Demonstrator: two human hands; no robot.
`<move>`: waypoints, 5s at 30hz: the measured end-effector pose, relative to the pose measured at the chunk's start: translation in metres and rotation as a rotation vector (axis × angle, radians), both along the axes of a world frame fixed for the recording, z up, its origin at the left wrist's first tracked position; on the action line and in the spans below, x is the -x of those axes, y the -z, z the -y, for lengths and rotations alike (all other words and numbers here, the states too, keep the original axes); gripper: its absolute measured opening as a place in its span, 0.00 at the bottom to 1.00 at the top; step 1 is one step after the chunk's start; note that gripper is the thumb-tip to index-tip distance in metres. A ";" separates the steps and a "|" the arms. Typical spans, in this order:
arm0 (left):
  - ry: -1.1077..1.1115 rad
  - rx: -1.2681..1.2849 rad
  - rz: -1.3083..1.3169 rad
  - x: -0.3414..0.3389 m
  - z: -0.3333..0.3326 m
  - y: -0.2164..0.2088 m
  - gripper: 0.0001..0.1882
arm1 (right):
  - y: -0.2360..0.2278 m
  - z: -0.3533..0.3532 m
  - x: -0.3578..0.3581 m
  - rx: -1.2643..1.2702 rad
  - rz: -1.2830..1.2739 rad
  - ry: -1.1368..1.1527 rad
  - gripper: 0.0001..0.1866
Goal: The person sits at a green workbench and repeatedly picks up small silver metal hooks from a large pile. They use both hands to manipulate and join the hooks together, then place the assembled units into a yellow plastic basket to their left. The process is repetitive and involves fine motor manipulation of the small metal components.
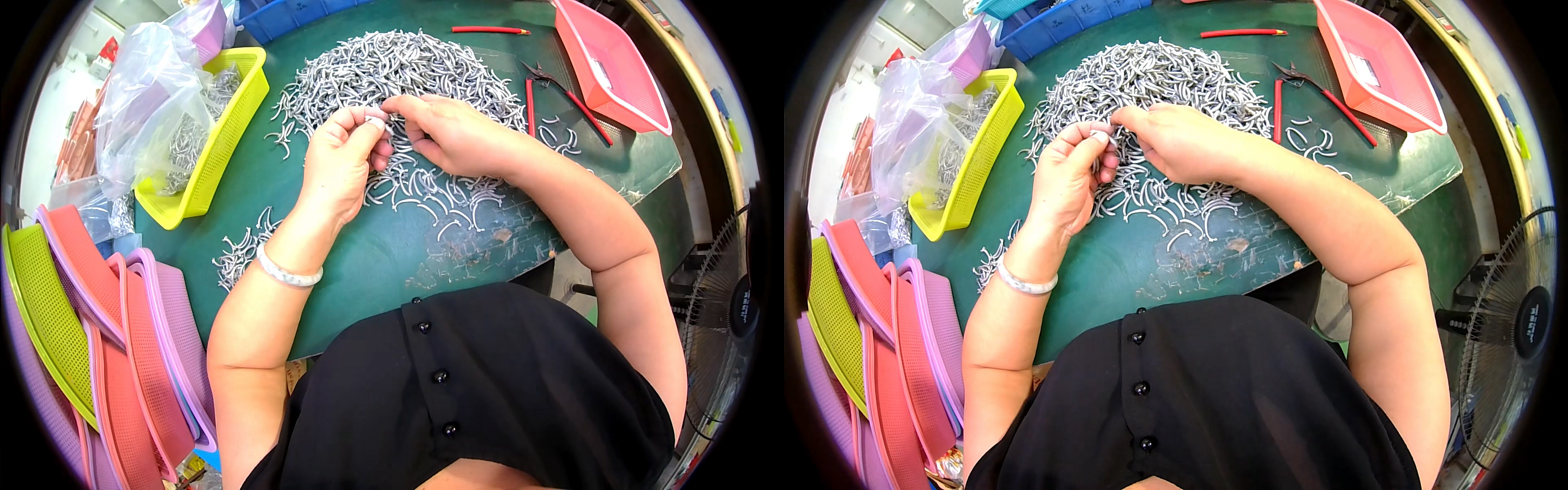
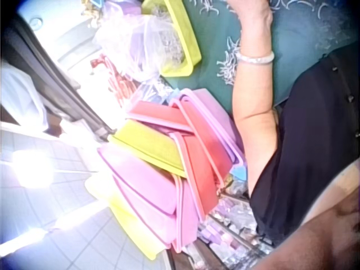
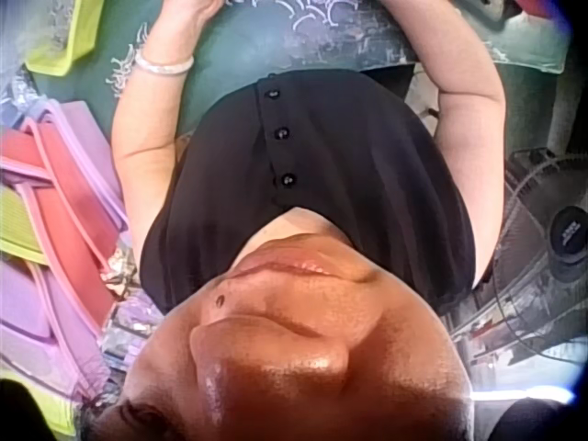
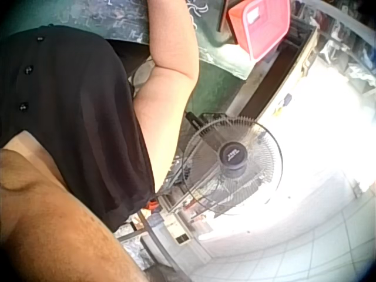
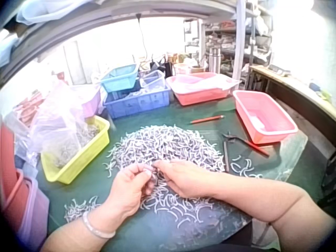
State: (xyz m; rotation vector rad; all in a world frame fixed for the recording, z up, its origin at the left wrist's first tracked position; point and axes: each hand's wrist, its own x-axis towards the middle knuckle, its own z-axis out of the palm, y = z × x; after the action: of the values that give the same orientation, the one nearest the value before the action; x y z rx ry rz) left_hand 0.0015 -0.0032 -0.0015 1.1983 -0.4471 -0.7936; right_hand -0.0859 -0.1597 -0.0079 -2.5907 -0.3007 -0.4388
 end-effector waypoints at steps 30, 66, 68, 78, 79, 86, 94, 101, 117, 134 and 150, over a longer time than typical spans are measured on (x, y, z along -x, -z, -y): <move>0.029 0.028 -0.041 -0.001 0.000 0.000 0.05 | -0.006 -0.001 0.001 -0.054 -0.010 0.012 0.25; -0.066 -0.061 -0.042 -0.003 0.000 -0.003 0.06 | 0.001 -0.005 -0.004 -0.082 0.019 0.103 0.25; -0.057 -0.092 -0.012 -0.003 -0.001 -0.003 0.07 | -0.007 -0.005 -0.002 -0.195 -0.071 0.127 0.24; 0.071 -0.318 0.381 -0.002 -0.001 0.000 0.03 | -0.014 -0.007 -0.001 -0.227 0.203 -0.037 0.24; 0.077 -0.303 0.332 -0.002 -0.001 -0.002 0.03 | -0.015 -0.007 0.001 -0.316 0.167 -0.031 0.24; 0.101 -0.186 0.062 -0.002 -0.002 -0.008 0.03 | -0.010 0.004 0.001 -0.069 0.054 -0.030 0.24; 0.142 -0.096 -0.093 -0.007 -0.003 -0.007 0.04 | -0.005 -0.001 0.001 0.028 -0.085 -0.015 0.21; 0.152 -0.059 -0.127 -0.006 -0.003 -0.007 0.05 | -0.002 0.001 -0.001 0.039 -0.074 -0.040 0.21; 0.093 -0.080 -0.130 0.000 -0.001 -0.006 0.04 | -0.017 -0.004 0.003 -0.038 0.336 -0.033 0.23; 0.066 -0.032 -0.107 -0.001 -0.002 -0.004 0.03 | -0.016 -0.004 0.006 -0.199 -0.158 -0.044 0.30; 0.052 -0.011 -0.108 -0.001 -0.002 -0.006 0.02 | -0.004 -0.007 0.004 -0.093 -0.072 -0.032 0.26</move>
State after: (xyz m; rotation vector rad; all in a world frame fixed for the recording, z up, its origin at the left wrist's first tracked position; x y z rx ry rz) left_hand 0.0025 -0.0011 0.0041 1.1521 -0.3868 -0.9019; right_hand -0.0895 -0.1524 -0.0039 -2.5004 -0.2901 -0.3396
